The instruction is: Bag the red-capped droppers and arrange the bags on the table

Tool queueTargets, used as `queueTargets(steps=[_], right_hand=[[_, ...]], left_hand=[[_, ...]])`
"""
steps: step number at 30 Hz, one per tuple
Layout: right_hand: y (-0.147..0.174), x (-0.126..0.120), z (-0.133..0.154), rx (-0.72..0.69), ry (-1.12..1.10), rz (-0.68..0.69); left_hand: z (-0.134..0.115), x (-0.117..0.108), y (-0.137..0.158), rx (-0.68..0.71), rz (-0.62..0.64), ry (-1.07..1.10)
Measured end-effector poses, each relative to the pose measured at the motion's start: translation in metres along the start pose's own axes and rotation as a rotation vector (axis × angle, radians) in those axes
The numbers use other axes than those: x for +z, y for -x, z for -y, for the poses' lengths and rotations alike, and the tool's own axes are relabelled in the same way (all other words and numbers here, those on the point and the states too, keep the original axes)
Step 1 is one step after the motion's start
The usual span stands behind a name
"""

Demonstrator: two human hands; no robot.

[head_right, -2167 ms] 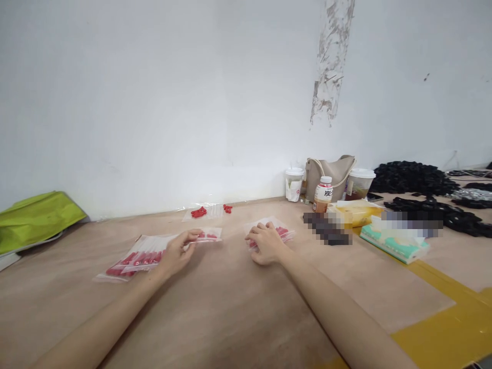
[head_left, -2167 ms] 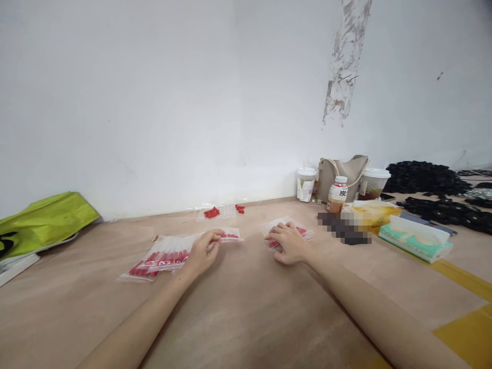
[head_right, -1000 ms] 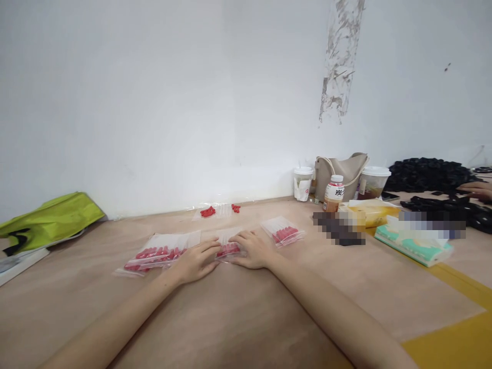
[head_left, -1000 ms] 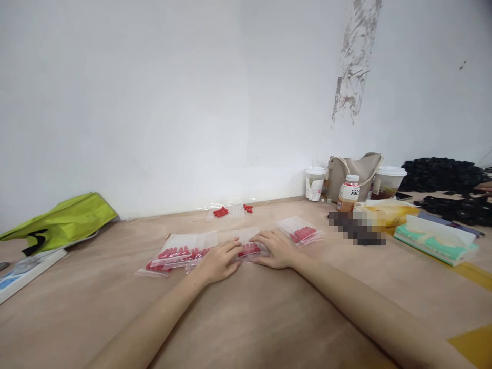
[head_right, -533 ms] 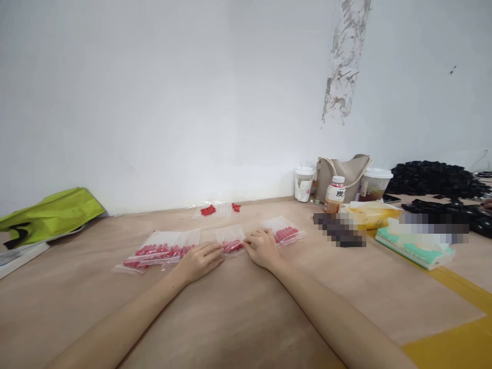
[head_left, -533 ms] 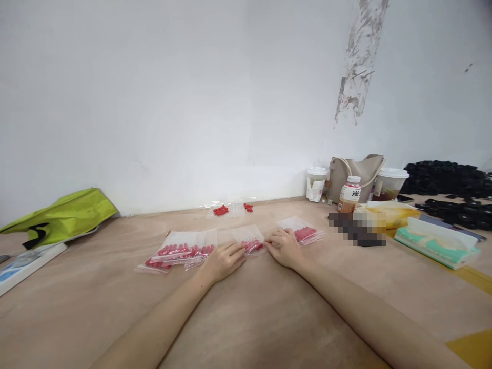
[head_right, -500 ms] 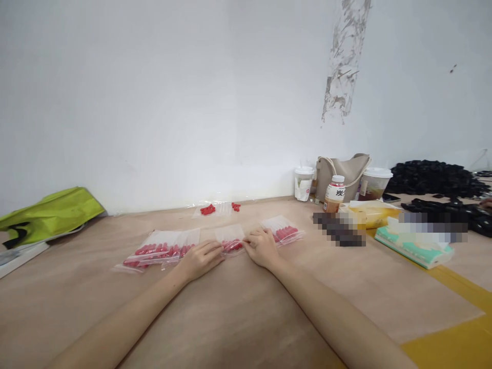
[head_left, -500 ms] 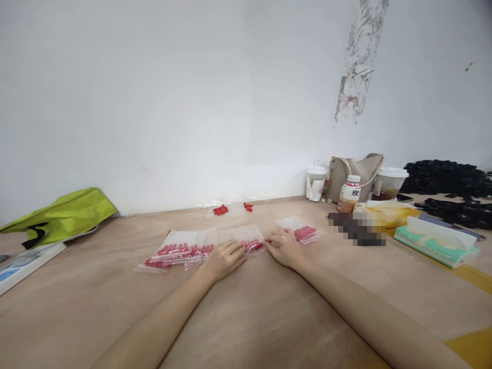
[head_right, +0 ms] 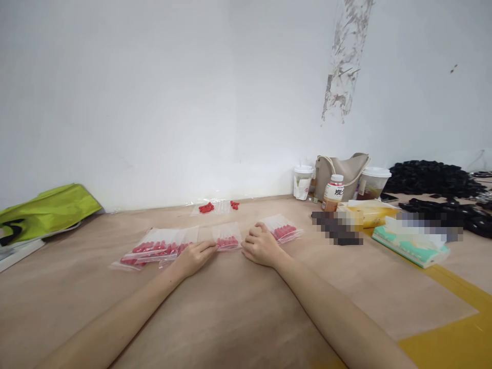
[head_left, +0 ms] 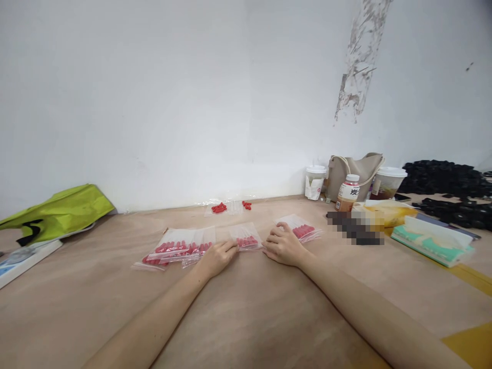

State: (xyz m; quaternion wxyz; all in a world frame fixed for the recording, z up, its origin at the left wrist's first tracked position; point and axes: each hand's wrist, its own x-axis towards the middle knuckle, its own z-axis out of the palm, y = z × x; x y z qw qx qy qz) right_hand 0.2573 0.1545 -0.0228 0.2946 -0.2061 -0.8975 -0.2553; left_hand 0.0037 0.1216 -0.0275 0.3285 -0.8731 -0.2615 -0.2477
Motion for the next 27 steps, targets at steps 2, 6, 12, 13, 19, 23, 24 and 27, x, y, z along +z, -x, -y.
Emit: queueTargets(steps=[2, 6, 12, 13, 19, 23, 24, 27], right_hand=[[0.001, 0.000, 0.002, 0.030, -0.013, -0.012], [-0.005, 0.006, 0.013, 0.091, -0.013, -0.075], [-0.030, 0.023, 0.037, 0.023, 0.046, -0.149], [-0.033, 0.025, 0.039, 0.023, 0.053, -0.167], [-0.040, 0.033, 0.041, -0.002, 0.089, -0.247], [-0.043, 0.031, 0.041, -0.075, 0.142, -0.271], [-0.044, 0.030, 0.041, -0.106, 0.157, -0.274], [-0.045, 0.027, 0.038, -0.203, 0.201, -0.287]], left_hand=[[-0.001, 0.000, 0.000, -0.018, -0.004, -0.005], [-0.001, 0.000, -0.001, -0.048, -0.017, 0.000], [-0.001, 0.000, 0.000, -0.075, -0.026, 0.039], [-0.001, -0.001, 0.001, -0.078, -0.030, 0.049], [-0.001, -0.002, 0.001, -0.049, -0.071, 0.058], [-0.001, -0.003, 0.000, -0.004, -0.104, 0.038], [-0.001, -0.003, -0.001, 0.002, -0.105, 0.042], [-0.002, -0.004, -0.001, -0.015, -0.091, 0.053]])
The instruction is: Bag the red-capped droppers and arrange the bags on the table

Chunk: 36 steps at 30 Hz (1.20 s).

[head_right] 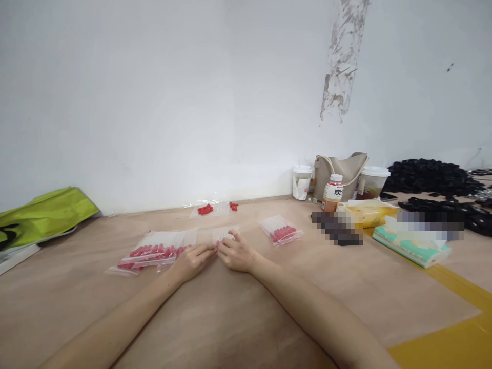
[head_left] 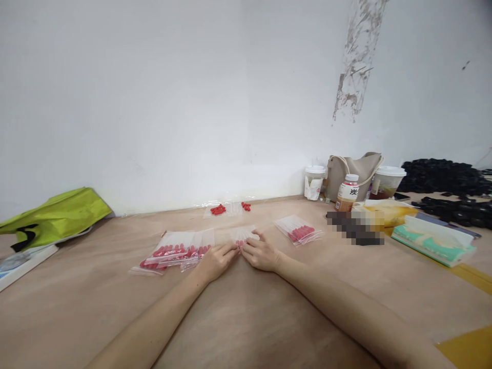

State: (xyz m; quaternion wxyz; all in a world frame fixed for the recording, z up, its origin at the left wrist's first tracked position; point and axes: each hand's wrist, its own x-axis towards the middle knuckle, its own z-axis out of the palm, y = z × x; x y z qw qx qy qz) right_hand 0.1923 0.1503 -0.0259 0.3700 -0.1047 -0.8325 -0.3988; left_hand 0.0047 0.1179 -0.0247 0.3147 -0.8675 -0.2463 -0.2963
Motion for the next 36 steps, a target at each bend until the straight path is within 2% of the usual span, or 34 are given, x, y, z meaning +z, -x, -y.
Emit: queueTargets(steps=[2, 10, 17, 22, 26, 31, 36], right_hand=[[0.003, -0.002, -0.004, -0.010, 0.017, -0.006], [0.031, -0.009, -0.019, 0.146, 0.011, 0.071], [0.031, -0.013, -0.019, 0.163, -0.010, 0.067], [0.038, -0.019, -0.026, 0.204, -0.034, 0.076], [0.034, -0.018, -0.023, 0.192, -0.067, 0.109], [0.021, -0.015, -0.012, 0.238, -0.114, 0.130], [0.013, -0.012, 0.000, 0.281, -0.142, 0.155]], left_hand=[[0.000, -0.001, 0.002, -0.031, 0.004, 0.000], [0.004, -0.002, 0.007, -0.126, 0.003, 0.026], [0.004, 0.001, 0.002, -0.051, -0.049, 0.046], [0.005, -0.003, 0.003, -0.099, -0.028, 0.074], [-0.001, 0.002, -0.003, -0.129, -0.021, 0.072], [-0.007, 0.012, -0.008, -0.081, -0.030, 0.038], [-0.007, 0.011, -0.009, -0.040, -0.041, -0.002]])
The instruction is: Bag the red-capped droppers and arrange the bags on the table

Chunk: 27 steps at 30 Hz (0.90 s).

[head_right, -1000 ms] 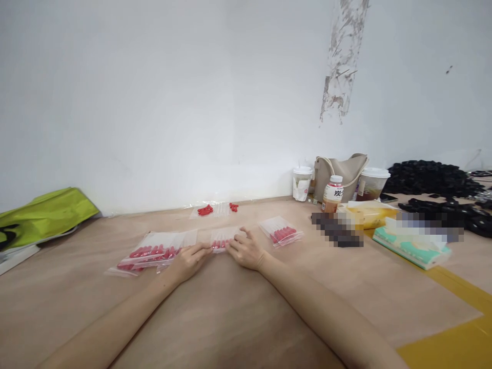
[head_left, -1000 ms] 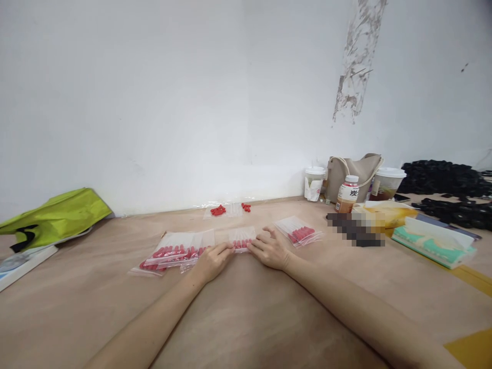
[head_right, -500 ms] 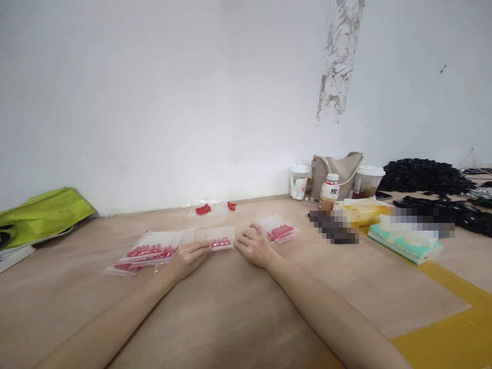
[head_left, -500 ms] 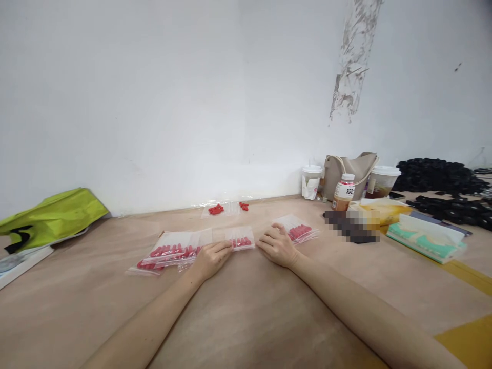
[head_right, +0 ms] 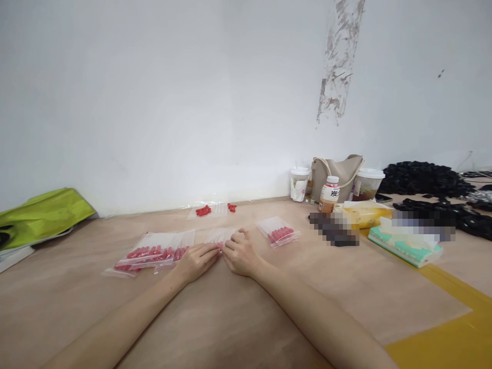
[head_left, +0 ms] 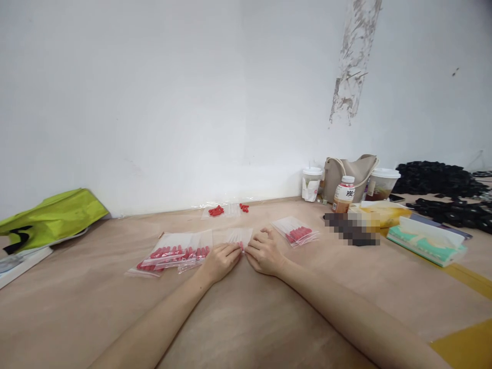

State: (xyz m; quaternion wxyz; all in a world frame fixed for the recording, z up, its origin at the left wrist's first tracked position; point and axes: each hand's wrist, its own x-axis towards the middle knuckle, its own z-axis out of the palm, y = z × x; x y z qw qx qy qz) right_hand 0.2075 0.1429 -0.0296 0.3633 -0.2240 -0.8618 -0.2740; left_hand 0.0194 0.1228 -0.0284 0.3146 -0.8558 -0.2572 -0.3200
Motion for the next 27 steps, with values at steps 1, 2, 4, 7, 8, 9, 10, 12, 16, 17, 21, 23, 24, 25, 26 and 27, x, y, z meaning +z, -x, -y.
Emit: queueTargets(steps=[1, 2, 4, 7, 8, 9, 10, 12, 16, 17, 21, 23, 24, 25, 26, 27], right_hand=[[0.000, 0.001, 0.002, 0.002, 0.004, 0.003], [0.000, 0.001, 0.003, 0.001, 0.011, 0.003], [0.000, 0.002, 0.005, -0.019, 0.024, -0.007], [0.001, 0.003, 0.005, -0.042, 0.025, -0.031], [0.001, 0.002, 0.004, -0.045, 0.019, -0.034], [0.002, 0.001, 0.004, -0.041, 0.012, -0.037], [0.002, 0.000, 0.003, -0.026, 0.005, -0.038], [0.003, -0.002, -0.001, 0.016, -0.011, -0.041], [0.008, -0.010, -0.008, 0.097, -0.051, -0.037], [0.010, -0.012, -0.010, 0.113, -0.063, -0.036], [0.014, -0.015, -0.016, 0.174, -0.083, -0.028], [0.016, -0.015, -0.019, 0.187, -0.086, -0.019], [0.017, -0.014, -0.020, 0.188, -0.089, -0.013], [0.018, -0.014, -0.022, 0.186, -0.096, -0.006], [0.019, -0.014, -0.024, 0.181, -0.106, 0.004], [0.020, -0.013, -0.025, 0.173, -0.118, 0.019]], left_hand=[[0.000, -0.001, -0.001, 0.008, 0.000, -0.008], [-0.001, -0.002, -0.001, 0.017, 0.000, -0.017], [-0.002, -0.004, -0.003, 0.039, -0.003, -0.033], [-0.003, -0.006, -0.004, 0.086, 0.009, -0.045], [-0.002, -0.006, -0.004, 0.104, 0.015, -0.048], [-0.001, -0.007, -0.004, 0.118, 0.023, -0.052], [0.000, -0.008, -0.003, 0.127, 0.028, -0.056], [0.004, -0.011, -0.001, 0.131, 0.034, -0.064], [0.014, -0.020, 0.005, 0.125, 0.027, -0.088], [0.016, -0.023, 0.006, 0.131, 0.027, -0.098], [0.020, -0.028, 0.008, 0.127, 0.059, -0.110], [0.020, -0.029, 0.009, 0.086, 0.083, -0.109], [0.020, -0.029, 0.009, 0.061, 0.095, -0.109], [0.019, -0.028, 0.010, 0.042, 0.111, -0.100], [0.018, -0.028, 0.011, 0.025, 0.133, -0.075], [0.017, -0.027, 0.012, -0.001, 0.153, -0.032]])
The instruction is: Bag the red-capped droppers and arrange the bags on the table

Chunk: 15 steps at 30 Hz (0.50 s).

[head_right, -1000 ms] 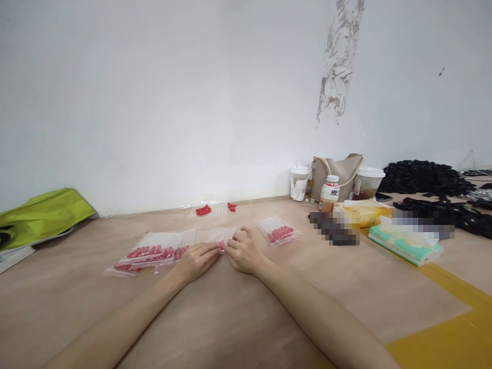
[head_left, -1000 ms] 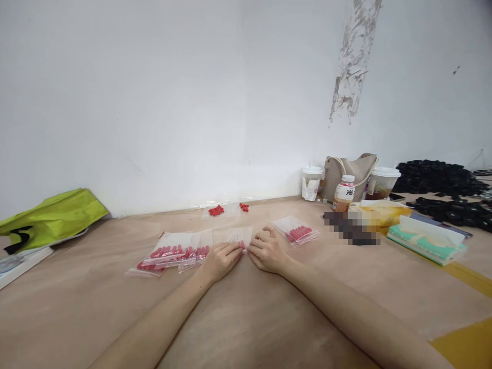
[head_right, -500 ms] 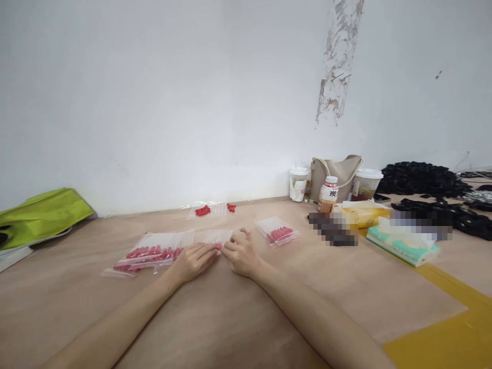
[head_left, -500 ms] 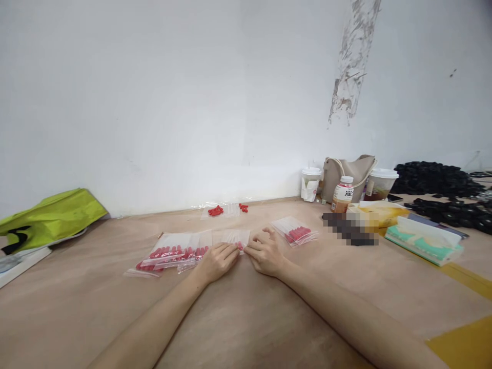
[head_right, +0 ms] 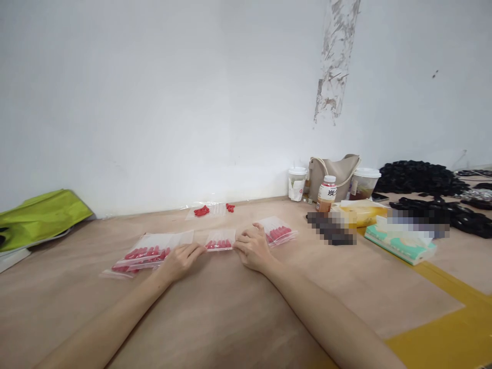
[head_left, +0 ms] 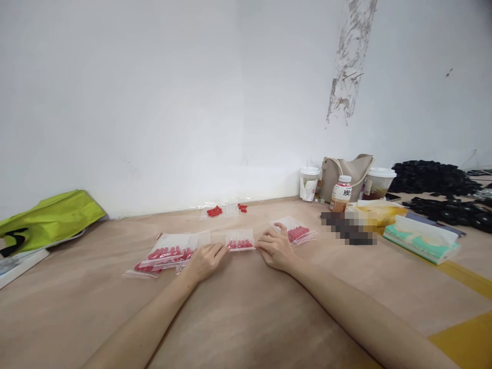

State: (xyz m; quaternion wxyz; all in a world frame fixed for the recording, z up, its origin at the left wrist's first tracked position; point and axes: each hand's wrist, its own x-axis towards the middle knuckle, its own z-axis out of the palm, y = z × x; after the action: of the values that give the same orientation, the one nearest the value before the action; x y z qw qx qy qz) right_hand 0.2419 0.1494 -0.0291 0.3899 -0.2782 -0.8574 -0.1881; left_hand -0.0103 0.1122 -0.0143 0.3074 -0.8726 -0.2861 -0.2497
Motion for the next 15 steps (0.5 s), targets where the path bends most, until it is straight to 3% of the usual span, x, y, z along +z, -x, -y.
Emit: queueTargets(steps=[3, 8, 10, 12, 15], right_hand=[[0.003, 0.002, -0.005, -0.034, -0.044, 0.072], [-0.003, -0.004, -0.003, -0.089, -0.114, 0.219], [-0.011, -0.012, -0.004, -0.035, -0.152, 0.301], [-0.019, -0.023, -0.014, 0.166, -0.149, 0.356], [-0.023, -0.039, -0.045, 0.708, 0.032, 0.349]], left_hand=[[-0.005, 0.002, 0.000, -0.243, 0.048, 0.276], [-0.012, 0.010, -0.015, -1.022, 0.072, 0.786], [-0.014, 0.014, -0.021, -1.143, 0.085, 0.843], [-0.014, 0.016, -0.024, -1.160, 0.114, 0.928], [-0.013, 0.015, -0.025, -1.167, 0.240, 1.176]])
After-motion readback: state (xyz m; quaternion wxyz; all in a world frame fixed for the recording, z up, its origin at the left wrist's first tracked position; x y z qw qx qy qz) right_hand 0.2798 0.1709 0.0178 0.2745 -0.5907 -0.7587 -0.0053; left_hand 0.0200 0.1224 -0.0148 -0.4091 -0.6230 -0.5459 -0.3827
